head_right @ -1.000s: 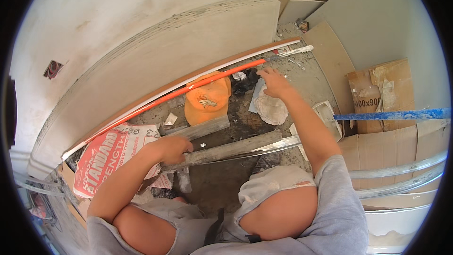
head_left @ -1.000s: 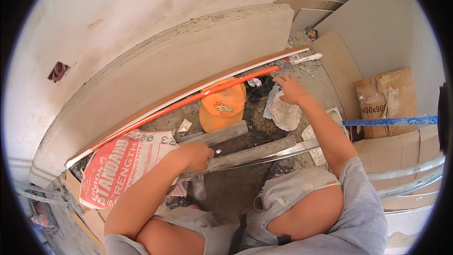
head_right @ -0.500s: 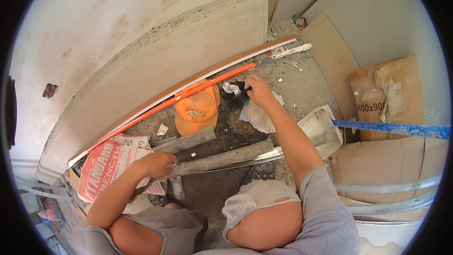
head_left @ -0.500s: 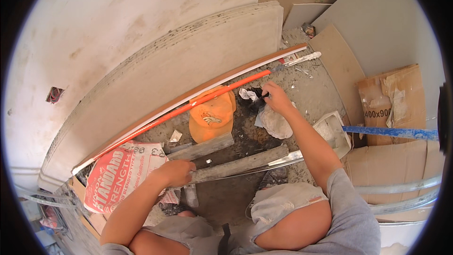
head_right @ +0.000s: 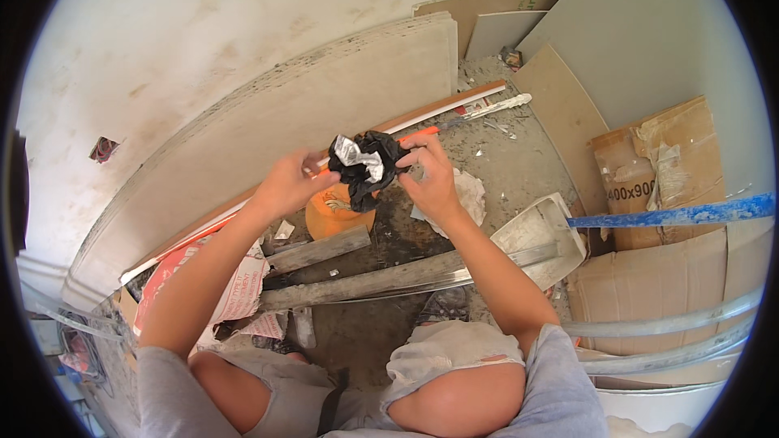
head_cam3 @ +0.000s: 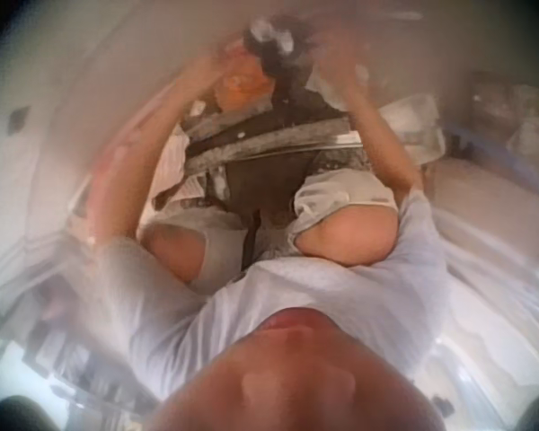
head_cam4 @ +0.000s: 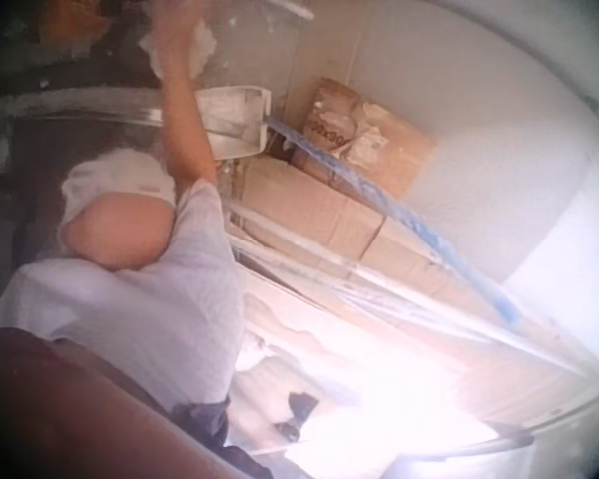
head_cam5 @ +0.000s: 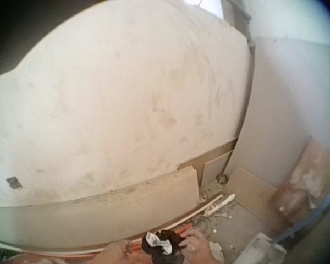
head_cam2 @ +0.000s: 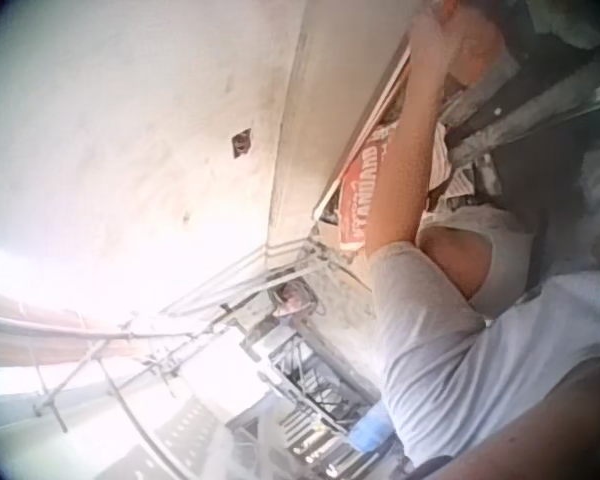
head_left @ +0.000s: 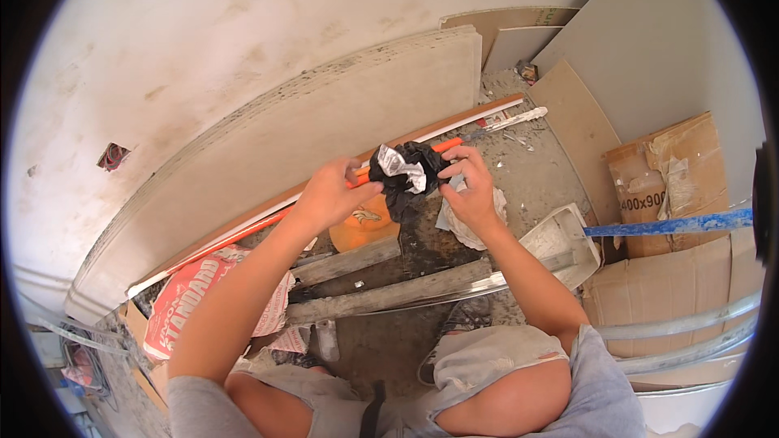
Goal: The person sits on the floor in a cluttered room and organizes various items. They pick up and inspect an orange cap, then handle several long metal and plastic rods, moving them around and stacking them against the wall.
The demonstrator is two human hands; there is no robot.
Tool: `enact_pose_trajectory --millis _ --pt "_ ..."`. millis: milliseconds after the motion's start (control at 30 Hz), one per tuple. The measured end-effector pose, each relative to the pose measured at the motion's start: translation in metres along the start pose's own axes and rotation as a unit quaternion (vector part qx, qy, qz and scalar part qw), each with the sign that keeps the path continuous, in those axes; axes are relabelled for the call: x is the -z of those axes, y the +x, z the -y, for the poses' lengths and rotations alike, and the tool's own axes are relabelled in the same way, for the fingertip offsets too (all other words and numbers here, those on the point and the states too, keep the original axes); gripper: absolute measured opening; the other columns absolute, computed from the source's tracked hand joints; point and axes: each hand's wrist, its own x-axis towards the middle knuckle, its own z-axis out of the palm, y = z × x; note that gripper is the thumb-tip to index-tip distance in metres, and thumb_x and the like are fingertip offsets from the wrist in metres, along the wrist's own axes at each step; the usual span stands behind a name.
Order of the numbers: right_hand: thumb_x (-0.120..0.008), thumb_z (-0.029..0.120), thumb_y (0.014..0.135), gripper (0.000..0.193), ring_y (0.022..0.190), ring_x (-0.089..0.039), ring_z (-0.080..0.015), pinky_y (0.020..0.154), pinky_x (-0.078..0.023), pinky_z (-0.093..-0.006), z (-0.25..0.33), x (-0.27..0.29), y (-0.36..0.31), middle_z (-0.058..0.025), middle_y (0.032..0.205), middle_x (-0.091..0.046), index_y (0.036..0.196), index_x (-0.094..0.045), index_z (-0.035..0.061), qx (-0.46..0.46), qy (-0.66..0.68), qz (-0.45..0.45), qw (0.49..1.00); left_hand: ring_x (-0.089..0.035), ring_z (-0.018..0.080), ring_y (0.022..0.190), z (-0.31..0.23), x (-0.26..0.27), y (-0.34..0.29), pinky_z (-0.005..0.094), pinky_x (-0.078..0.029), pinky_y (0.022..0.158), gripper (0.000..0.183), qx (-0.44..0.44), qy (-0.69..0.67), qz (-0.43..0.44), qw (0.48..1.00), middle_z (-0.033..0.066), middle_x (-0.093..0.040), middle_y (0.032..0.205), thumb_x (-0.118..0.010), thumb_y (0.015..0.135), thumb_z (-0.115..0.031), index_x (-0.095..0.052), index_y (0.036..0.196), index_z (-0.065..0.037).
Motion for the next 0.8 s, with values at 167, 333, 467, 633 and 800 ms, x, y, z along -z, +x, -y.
enact_pose_trajectory --millis 167,333,467,633,800 --pt "-0.069 -0.004 0.068 0.026 0.103 -0.056 -0.027 0.087 -0.047 -0.0345 0.029 -0.021 -0.003 -0.0117 0.109 -0.054 0.091 -0.06 0.0049 0.024 0.004 0.096 0.995 -0.057 0.0129 0.07 0.054 0.007 -0.002 0.0291 -0.047 0.066 0.021 0.012 -0.095 0.07 0.993 0.0055 -0.063 0.074 -0.068 0.084 -0.021 -0.065 0.088 0.0" --pt "-0.072 0.002 0.073 0.031 0.1 -0.057 -0.0194 0.079 -0.05 -0.0303 0.009 -0.012 -0.02 -0.0081 0.108 -0.055 0.1 -0.058 0.006 -0.116 0.005 0.184 0.976 -0.065 0.0123 0.069 0.085 0.04 -0.046 0.0297 -0.048 0.059 0.016 0.091 -0.053 0.509 0.854 0.0035 -0.066 0.072 -0.067 0.082 -0.017 -0.063 0.08 -0.002" --pt "-0.069 0.004 0.078 0.024 0.091 -0.059 -0.0172 0.076 -0.05 -0.0292 -0.006 -0.031 -0.037 -0.0066 0.103 -0.057 0.1 -0.058 0.0044 -0.18 0.04 0.27 0.945 -0.07 0.0228 0.079 0.108 0.007 -0.112 0.0357 -0.054 0.067 0.017 0.135 0.32 0.646 0.68 0.0107 -0.072 0.086 -0.063 0.08 -0.017 -0.072 0.091 -0.006" --pt "-0.067 0.007 0.082 0.018 0.085 -0.061 -0.0171 0.074 -0.05 -0.0287 -0.007 -0.053 -0.043 -0.0062 0.097 -0.057 0.098 -0.059 0.0027 -0.192 0.057 0.318 0.927 -0.069 0.0257 0.093 0.123 0.03 -0.149 0.0385 -0.054 0.076 0.025 0.111 0.495 0.481 0.715 0.0103 -0.072 0.099 -0.061 0.076 -0.014 -0.074 0.097 -0.009" --pt "-0.067 0.009 0.083 0.015 0.083 -0.063 -0.0203 0.072 -0.05 -0.0324 -0.009 -0.068 -0.043 -0.0104 0.094 -0.059 0.094 -0.061 0.0007 -0.202 0.048 0.339 0.918 -0.068 0.0267 0.095 0.123 0.062 -0.129 0.0408 -0.054 0.075 0.022 0.143 0.507 0.373 0.764 0.0115 -0.071 0.099 -0.061 0.075 -0.015 -0.074 0.092 -0.008"
